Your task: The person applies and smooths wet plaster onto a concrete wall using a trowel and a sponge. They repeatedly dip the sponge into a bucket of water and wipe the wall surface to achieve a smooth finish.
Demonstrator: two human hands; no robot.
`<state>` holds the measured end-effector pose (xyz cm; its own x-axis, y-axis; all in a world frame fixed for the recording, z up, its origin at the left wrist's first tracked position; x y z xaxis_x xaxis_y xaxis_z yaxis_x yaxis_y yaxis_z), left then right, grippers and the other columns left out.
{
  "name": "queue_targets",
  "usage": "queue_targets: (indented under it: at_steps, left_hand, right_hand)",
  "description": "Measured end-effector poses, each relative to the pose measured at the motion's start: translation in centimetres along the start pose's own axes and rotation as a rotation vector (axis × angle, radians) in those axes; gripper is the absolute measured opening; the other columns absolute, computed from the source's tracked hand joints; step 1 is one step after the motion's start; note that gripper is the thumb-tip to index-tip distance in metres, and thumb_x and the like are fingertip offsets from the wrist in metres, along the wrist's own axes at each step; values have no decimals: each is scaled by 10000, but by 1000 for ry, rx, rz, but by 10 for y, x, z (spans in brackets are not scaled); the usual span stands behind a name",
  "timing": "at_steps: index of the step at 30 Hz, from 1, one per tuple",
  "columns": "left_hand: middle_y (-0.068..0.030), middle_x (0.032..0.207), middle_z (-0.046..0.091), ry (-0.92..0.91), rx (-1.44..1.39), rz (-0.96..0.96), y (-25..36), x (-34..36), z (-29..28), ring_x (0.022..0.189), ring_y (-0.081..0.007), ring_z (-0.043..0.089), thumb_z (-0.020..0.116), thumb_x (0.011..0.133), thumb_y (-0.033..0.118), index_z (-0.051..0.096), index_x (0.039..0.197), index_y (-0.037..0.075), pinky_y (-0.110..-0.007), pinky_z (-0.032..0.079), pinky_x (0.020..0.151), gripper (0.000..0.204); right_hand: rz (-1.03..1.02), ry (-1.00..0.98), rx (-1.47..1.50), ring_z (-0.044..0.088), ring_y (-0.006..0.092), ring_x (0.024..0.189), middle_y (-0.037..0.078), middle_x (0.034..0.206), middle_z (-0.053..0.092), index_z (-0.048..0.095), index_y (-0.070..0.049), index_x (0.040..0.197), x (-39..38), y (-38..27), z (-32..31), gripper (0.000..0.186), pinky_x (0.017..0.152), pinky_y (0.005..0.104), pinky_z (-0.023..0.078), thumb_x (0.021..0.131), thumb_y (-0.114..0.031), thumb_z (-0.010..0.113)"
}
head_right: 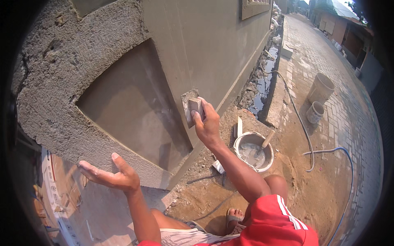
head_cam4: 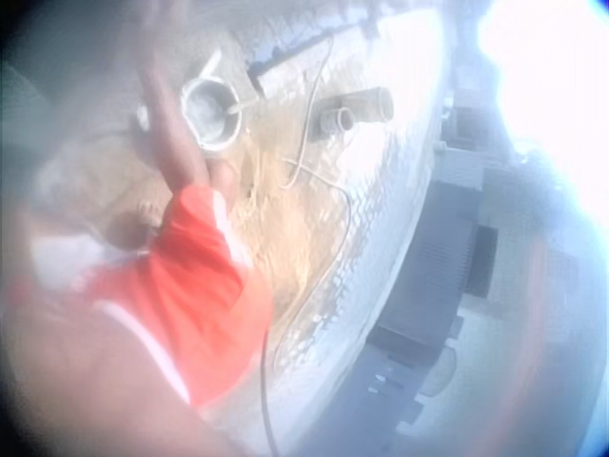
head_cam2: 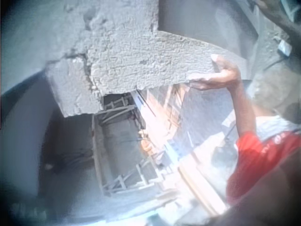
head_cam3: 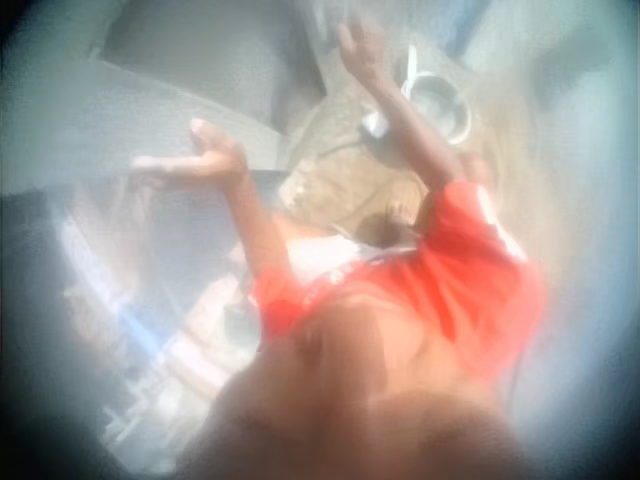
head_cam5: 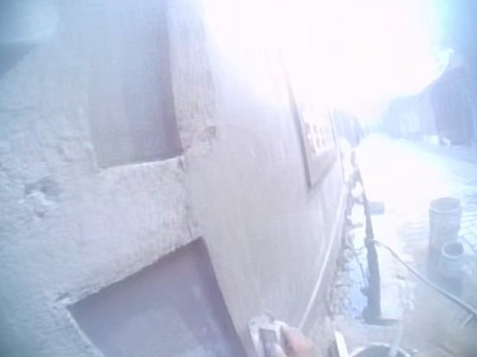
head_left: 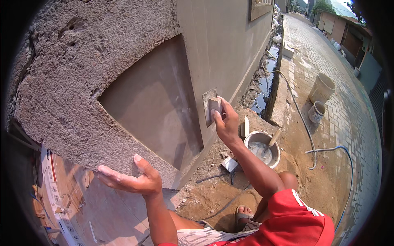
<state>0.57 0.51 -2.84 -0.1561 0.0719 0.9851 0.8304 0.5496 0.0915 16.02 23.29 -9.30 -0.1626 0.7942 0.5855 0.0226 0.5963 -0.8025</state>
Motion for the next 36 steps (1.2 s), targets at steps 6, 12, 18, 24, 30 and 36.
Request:
queue_targets:
  at_steps: [6, 12, 18, 24, 30, 36]
  left_hand:
    - [-309, 1454, 275, -18, -8, -9, -6, 0, -4, 1347, -502, 247, 595, 841, 208, 204, 1437, -118, -594, 230, 1072, 784]
    - [-310, 1443, 287, -19, -71, -62, -1, -1, -2, 1329, -504, 265, 607, 841, 223, 229, 1434, -114, -590, 242, 1064, 780]
    - [-340, 1398, 297, 24, -17, -39, -13, -3, 0, 1245, -504, 399, 544, 893, 302, 315, 1414, -63, -575, 358, 980, 677]
    - [-332, 1387, 331, 89, -150, -59, 1, 6, 3, 1231, -494, 414, 532, 904, 285, 364, 1394, -34, -568, 369, 975, 609]
    - [-320, 1379, 361, 115, -169, -47, -11, 7, 1, 1203, -489, 434, 534, 902, 280, 379, 1390, -18, -566, 379, 966, 593]
    - [-317, 1378, 365, 108, -207, -55, -9, 8, 2, 1193, -486, 438, 532, 902, 279, 388, 1391, 1, -569, 393, 954, 580]
  right_hand:
    - [-219, 34, 81, 603, 149, 836, 120, 1028, 627, 534, 1, 1269, 59, -86, 12, 415, 715, 281, 504, 862, -25, 616]
    - [-155, -11, -98, 607, 108, 860, 63, 980, 637, 495, 2, 1314, 25, -26, 28, 413, 752, 263, 524, 911, -32, 578]
    - [-275, 48, -286, 598, 178, 830, 105, 985, 635, 601, -8, 1188, 18, -56, -26, 377, 726, 306, 482, 814, 6, 647]
    - [-1039, -180, -814, 560, 253, 820, 92, 950, 616, 641, -59, 1131, 62, -178, -47, 450, 722, 355, 475, 697, 40, 705]
    - [-1107, -354, -1099, 504, 237, 853, 61, 887, 479, 595, -79, 1153, 77, -181, -13, 416, 751, 365, 454, 743, -18, 639]
    - [-1027, -720, -1100, 483, 232, 864, 84, 911, 474, 568, -11, 1140, 27, -122, -8, 402, 758, 346, 444, 743, -48, 615]
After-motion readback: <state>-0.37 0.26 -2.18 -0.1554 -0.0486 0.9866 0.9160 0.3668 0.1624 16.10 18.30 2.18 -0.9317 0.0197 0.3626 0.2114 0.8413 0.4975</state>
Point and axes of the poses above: each hand's wrist, its own x-axis towards the middle knuckle, its own z-axis out of the palm, y = z × x, the point moved 1 cm from there along x, towards the middle knuckle
